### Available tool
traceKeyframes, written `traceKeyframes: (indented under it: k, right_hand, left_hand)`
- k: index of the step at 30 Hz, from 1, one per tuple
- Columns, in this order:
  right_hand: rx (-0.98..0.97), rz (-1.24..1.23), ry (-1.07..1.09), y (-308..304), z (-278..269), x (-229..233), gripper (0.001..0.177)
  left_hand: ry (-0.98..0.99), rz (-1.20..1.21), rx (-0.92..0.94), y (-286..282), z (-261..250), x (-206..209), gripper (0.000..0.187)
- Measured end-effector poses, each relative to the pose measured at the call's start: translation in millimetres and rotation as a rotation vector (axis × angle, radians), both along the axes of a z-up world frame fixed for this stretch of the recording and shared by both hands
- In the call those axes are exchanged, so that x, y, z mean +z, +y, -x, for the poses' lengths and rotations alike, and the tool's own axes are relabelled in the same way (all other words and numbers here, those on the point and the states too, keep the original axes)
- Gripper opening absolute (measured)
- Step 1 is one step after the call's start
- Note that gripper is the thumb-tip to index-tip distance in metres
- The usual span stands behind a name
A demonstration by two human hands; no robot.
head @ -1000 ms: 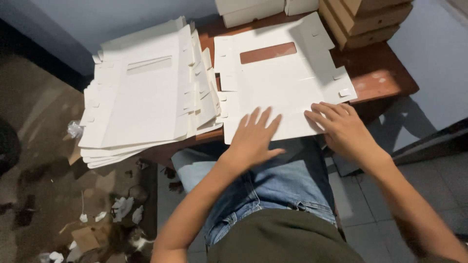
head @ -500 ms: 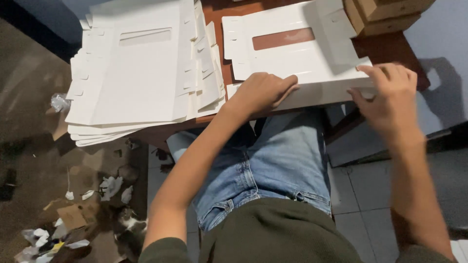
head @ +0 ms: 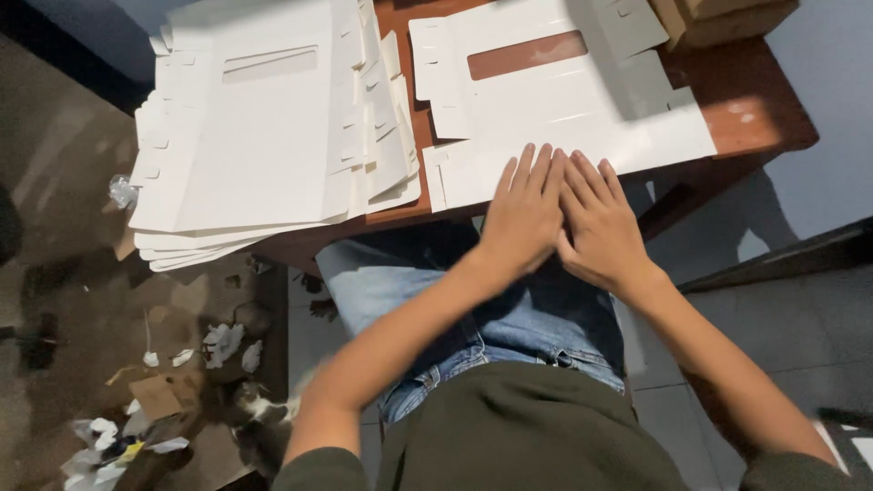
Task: Folding flat cardboard templates into 3D boxes at a table.
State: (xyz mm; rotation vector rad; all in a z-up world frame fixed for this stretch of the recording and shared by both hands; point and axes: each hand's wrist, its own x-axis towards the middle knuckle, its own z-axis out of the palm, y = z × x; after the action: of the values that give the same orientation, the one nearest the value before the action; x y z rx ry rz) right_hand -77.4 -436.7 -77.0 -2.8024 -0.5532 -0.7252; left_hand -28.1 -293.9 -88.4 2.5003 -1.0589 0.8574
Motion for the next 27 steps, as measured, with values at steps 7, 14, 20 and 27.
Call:
traceKeyframes:
  k: [7, 14, 20, 27]
  right_hand:
    - [-0.034, -0.035, -0.023, -30.9, -0.6, -5.1, 0.082]
    - [-0.179, -0.066, -0.048, -84.0, 13.4, 6.8, 0.062]
    - [-0.250, 0.000, -0.109, -63.1, 3.4, -3.5, 0.063]
    - [-0.010, -0.093, -0.144, -17.2, -21.3, -17.6, 0.052]
  left_hand:
    - [0.130, -0.051, 0.034, 26.7, 7.0, -4.4, 0.075]
    - [0.091, -0.197, 0.265, 66.0, 15.9, 11.0, 0.076]
    - [0.163, -0.164, 0.388, 39.1, 6.6, 0.1, 0.082]
    - [0.269, -0.113, 0.119, -14.1, -15.9, 1.6, 0.068]
